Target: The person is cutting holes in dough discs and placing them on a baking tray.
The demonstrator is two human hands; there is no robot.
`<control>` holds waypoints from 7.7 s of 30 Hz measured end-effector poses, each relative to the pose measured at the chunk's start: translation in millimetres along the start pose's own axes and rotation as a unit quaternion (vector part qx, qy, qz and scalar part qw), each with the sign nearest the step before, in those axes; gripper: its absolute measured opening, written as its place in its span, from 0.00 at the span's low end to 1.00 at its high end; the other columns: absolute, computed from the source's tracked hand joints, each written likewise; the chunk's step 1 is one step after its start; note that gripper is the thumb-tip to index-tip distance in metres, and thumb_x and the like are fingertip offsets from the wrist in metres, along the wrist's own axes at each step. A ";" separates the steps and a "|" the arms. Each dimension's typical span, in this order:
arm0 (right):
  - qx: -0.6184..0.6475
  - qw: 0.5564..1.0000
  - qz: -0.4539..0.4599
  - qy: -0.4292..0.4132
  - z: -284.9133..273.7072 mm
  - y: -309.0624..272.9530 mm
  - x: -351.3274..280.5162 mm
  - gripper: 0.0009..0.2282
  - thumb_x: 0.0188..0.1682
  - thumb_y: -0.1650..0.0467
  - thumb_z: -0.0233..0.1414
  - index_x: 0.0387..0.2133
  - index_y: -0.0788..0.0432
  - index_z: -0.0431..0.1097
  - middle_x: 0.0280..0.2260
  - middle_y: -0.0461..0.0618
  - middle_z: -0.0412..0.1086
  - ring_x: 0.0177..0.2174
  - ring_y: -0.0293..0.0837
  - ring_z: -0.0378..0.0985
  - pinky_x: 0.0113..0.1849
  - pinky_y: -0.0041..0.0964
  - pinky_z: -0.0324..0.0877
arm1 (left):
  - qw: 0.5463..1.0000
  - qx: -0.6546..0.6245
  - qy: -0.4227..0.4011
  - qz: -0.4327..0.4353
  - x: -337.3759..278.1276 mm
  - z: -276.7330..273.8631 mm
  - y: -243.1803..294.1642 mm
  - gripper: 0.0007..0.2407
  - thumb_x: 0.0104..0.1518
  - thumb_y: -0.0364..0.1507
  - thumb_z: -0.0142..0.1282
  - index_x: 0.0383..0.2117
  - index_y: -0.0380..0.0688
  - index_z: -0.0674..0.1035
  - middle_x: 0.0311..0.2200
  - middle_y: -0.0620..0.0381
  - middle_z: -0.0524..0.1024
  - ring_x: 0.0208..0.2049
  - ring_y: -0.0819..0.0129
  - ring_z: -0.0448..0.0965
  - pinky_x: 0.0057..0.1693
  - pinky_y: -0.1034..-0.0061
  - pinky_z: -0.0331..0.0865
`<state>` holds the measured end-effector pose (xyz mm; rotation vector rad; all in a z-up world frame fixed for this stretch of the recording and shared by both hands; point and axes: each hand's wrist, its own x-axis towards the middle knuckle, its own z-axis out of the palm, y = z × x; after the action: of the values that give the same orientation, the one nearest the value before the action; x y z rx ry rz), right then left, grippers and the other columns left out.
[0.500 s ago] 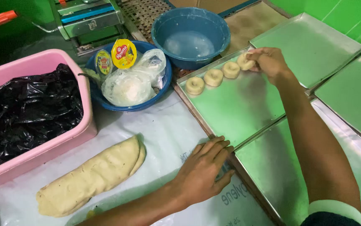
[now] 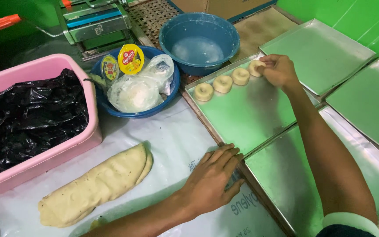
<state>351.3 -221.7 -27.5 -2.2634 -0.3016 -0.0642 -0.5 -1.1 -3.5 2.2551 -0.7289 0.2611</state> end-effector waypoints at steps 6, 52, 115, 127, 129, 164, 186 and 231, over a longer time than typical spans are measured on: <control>-0.115 0.993 -0.031 0.000 0.0 -9.7 -12.6 0.18 0.45 0.70 0.63 0.49 0.64 0.75 0.36 0.56 0.76 0.31 0.44 0.73 0.36 0.36 0.70 | 1.000 0.005 -0.022 -0.008 -0.2 1.8 -1.2 0.20 0.60 0.32 0.53 0.53 0.27 0.72 0.56 0.36 0.70 0.67 0.45 0.60 0.64 0.54 0.56; -0.320 0.811 -0.429 -0.238 89.7 -374.3 -297.2 0.08 0.42 0.63 0.59 0.33 0.46 0.81 0.28 0.40 0.84 0.17 0.38 0.83 0.21 0.34 0.74 | 0.973 0.131 0.146 -0.120 -298.2 -130.8 81.4 0.16 0.56 0.27 0.57 0.49 0.33 0.76 0.47 0.45 0.78 0.48 0.52 0.77 0.62 0.62 0.63; 0.004 0.758 -0.513 -0.403 421.3 -493.9 -416.9 0.17 0.41 0.71 0.61 0.40 0.60 0.63 0.38 0.66 0.69 0.44 0.71 0.75 0.43 0.61 0.71 | 0.851 0.310 0.139 -0.401 -356.7 -139.5 24.9 0.25 0.56 0.41 0.54 0.53 0.31 0.76 0.53 0.30 0.71 0.62 0.37 0.63 0.66 0.43 0.52; 0.236 0.847 -0.325 -0.347 280.3 -405.3 -383.6 0.17 0.45 0.75 0.62 0.48 0.65 0.71 0.41 0.61 0.70 0.41 0.49 0.77 0.43 0.43 0.78 | 0.861 0.281 0.260 -0.337 -354.3 -143.9 40.2 0.21 0.56 0.34 0.57 0.52 0.31 0.75 0.50 0.34 0.75 0.63 0.38 0.67 0.70 0.45 0.50; 0.233 0.878 -0.218 -0.357 258.6 -381.9 -380.9 0.15 0.44 0.77 0.61 0.46 0.65 0.73 0.40 0.60 0.71 0.38 0.46 0.78 0.41 0.39 0.79 | 0.866 0.247 0.321 -0.293 -352.0 -145.6 47.7 0.23 0.55 0.31 0.60 0.56 0.30 0.72 0.49 0.34 0.76 0.60 0.38 0.71 0.68 0.48 0.57; -0.128 0.882 -0.251 -0.378 209.0 -328.9 -368.1 0.12 0.38 0.70 0.63 0.35 0.61 0.77 0.22 0.56 0.74 0.24 0.52 0.82 0.33 0.46 0.76 | 0.920 0.030 0.239 -0.308 -341.5 -126.0 30.5 0.31 0.49 0.23 0.66 0.63 0.37 0.66 0.48 0.38 0.78 0.55 0.41 0.75 0.59 0.51 0.69; -0.010 0.793 -0.443 -0.418 189.1 -407.8 -377.5 0.10 0.42 0.75 0.60 0.37 0.64 0.78 0.35 0.62 0.77 0.39 0.59 0.82 0.41 0.49 0.80 | 0.920 0.092 0.237 -0.298 -341.2 -125.5 34.6 0.16 0.61 0.36 0.57 0.52 0.45 0.79 0.52 0.34 0.73 0.58 0.37 0.71 0.60 0.52 0.66; -0.018 0.734 -0.493 -0.467 192.5 -397.2 -376.3 0.10 0.43 0.77 0.58 0.38 0.59 0.78 0.40 0.54 0.76 0.40 0.57 0.82 0.45 0.51 0.76 | 0.922 0.068 0.233 -0.301 -345.1 -123.5 21.5 0.23 0.55 0.35 0.64 0.53 0.34 0.75 0.53 0.40 0.73 0.61 0.42 0.69 0.62 0.54 0.64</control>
<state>-118.4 98.8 87.0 -1.7194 -2.0081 0.5386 -291.3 220.5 -37.7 2.2942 0.2461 0.5291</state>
